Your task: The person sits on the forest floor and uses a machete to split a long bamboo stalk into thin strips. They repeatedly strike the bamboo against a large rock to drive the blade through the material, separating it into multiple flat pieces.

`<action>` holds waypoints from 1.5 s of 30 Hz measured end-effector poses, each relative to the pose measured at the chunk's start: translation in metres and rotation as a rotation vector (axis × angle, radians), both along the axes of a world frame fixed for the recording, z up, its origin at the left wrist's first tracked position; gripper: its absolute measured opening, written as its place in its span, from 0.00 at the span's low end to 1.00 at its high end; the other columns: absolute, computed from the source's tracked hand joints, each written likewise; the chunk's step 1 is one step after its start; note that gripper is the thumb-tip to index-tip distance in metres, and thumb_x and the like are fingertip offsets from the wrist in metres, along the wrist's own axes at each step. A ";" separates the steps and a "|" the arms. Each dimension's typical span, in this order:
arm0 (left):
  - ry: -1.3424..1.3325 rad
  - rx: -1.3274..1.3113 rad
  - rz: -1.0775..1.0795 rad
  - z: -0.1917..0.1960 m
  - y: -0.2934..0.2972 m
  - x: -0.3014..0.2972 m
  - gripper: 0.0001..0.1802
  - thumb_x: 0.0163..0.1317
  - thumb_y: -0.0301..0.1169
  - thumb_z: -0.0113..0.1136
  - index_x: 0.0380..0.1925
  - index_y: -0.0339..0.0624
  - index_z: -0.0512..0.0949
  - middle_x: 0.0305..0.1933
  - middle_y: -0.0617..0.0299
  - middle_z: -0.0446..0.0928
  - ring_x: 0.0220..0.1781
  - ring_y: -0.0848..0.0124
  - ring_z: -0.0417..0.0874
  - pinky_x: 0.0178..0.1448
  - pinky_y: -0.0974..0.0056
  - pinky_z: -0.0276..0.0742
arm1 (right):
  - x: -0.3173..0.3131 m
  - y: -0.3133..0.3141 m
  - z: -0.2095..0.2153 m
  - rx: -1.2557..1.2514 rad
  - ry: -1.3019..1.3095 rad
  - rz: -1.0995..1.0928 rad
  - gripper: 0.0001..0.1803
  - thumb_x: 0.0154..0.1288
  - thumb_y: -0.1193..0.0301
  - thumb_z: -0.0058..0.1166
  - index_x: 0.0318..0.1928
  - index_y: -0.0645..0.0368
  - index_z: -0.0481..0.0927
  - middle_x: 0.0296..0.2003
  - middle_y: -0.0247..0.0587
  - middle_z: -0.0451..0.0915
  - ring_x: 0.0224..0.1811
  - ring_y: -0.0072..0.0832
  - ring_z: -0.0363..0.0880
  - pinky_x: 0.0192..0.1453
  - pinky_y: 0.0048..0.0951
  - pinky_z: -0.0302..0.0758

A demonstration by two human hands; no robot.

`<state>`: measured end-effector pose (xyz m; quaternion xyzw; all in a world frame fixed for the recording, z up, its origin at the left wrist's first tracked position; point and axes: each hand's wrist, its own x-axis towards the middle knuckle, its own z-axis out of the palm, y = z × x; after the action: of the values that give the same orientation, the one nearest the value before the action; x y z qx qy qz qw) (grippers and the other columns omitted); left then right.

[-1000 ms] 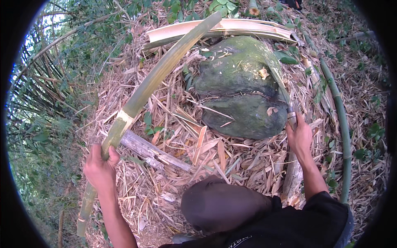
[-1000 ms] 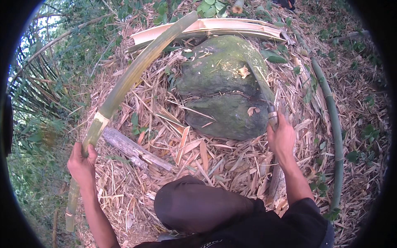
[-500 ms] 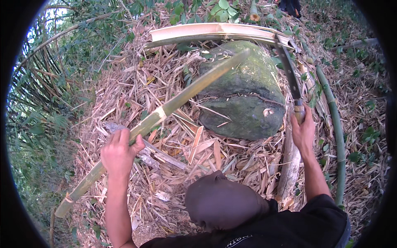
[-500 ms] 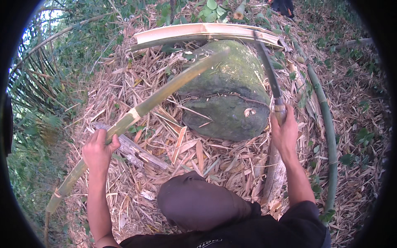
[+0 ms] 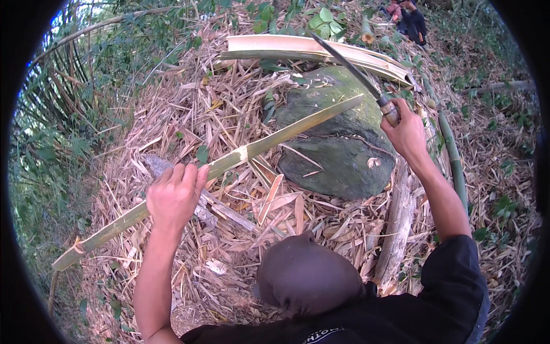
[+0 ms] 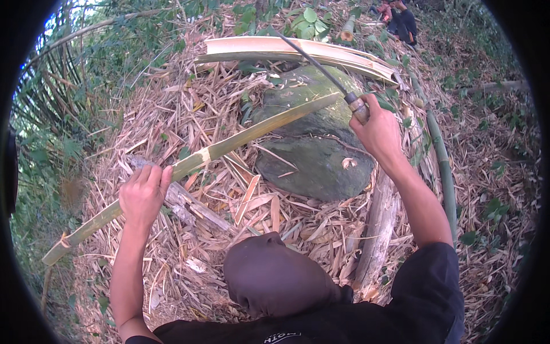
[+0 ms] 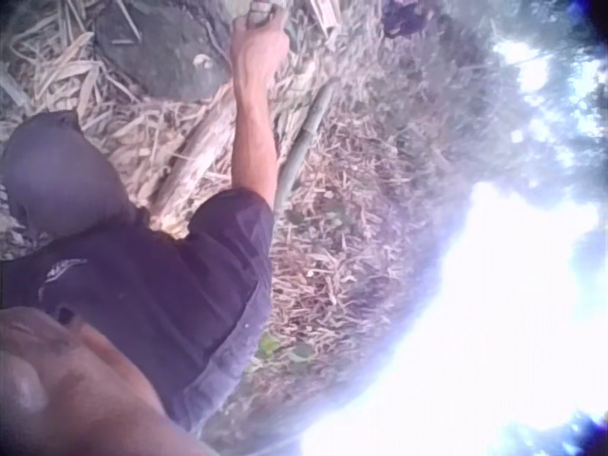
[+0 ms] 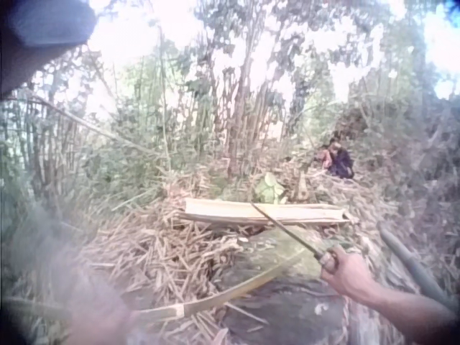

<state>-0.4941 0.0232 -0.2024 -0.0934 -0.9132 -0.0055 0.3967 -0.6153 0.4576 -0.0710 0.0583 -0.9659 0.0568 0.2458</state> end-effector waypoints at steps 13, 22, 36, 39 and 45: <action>-0.014 0.039 -0.023 0.002 0.004 -0.004 0.21 0.68 0.44 0.63 0.20 0.48 0.72 0.19 0.64 0.74 0.20 0.66 0.81 0.24 0.62 0.78 | -0.024 0.016 0.007 -0.171 -0.486 -0.134 0.17 0.56 0.68 0.63 0.42 0.68 0.81 0.29 0.60 0.84 0.36 0.52 0.86 0.45 0.48 0.80; -0.064 0.116 -0.049 -0.019 0.000 -0.009 0.21 0.72 0.44 0.59 0.20 0.46 0.75 0.20 0.61 0.79 0.18 0.65 0.83 0.20 0.61 0.79 | -0.005 -0.060 0.076 -0.131 0.247 0.257 0.12 0.60 0.69 0.61 0.43 0.61 0.82 0.29 0.40 0.83 0.28 0.20 0.78 0.35 0.30 0.76; 0.030 0.016 -0.088 -0.019 0.010 -0.008 0.23 0.71 0.48 0.59 0.20 0.47 0.74 0.20 0.61 0.78 0.22 0.67 0.84 0.24 0.62 0.80 | -0.033 0.062 -0.042 -0.004 -0.257 -0.105 0.26 0.52 0.64 0.64 0.48 0.71 0.79 0.35 0.67 0.84 0.41 0.60 0.85 0.50 0.49 0.81; 0.035 0.022 -0.067 -0.025 -0.004 -0.005 0.22 0.71 0.48 0.59 0.21 0.47 0.74 0.21 0.61 0.79 0.22 0.67 0.84 0.25 0.62 0.80 | -0.029 0.061 -0.037 -0.346 -0.508 -0.141 0.21 0.53 0.66 0.63 0.43 0.71 0.80 0.31 0.57 0.85 0.33 0.42 0.87 0.41 0.41 0.82; 0.005 0.040 -0.074 -0.033 0.000 -0.004 0.22 0.70 0.47 0.60 0.21 0.47 0.74 0.21 0.62 0.79 0.22 0.67 0.85 0.25 0.63 0.81 | -0.011 0.048 -0.021 -0.302 -0.487 -0.130 0.15 0.54 0.70 0.61 0.37 0.70 0.80 0.27 0.49 0.85 0.27 0.31 0.86 0.33 0.35 0.82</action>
<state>-0.4980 0.0229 -0.2355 -0.1191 -0.9078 -0.0384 0.4004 -0.6265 0.5056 -0.0915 -0.0563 -0.9788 0.1964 0.0155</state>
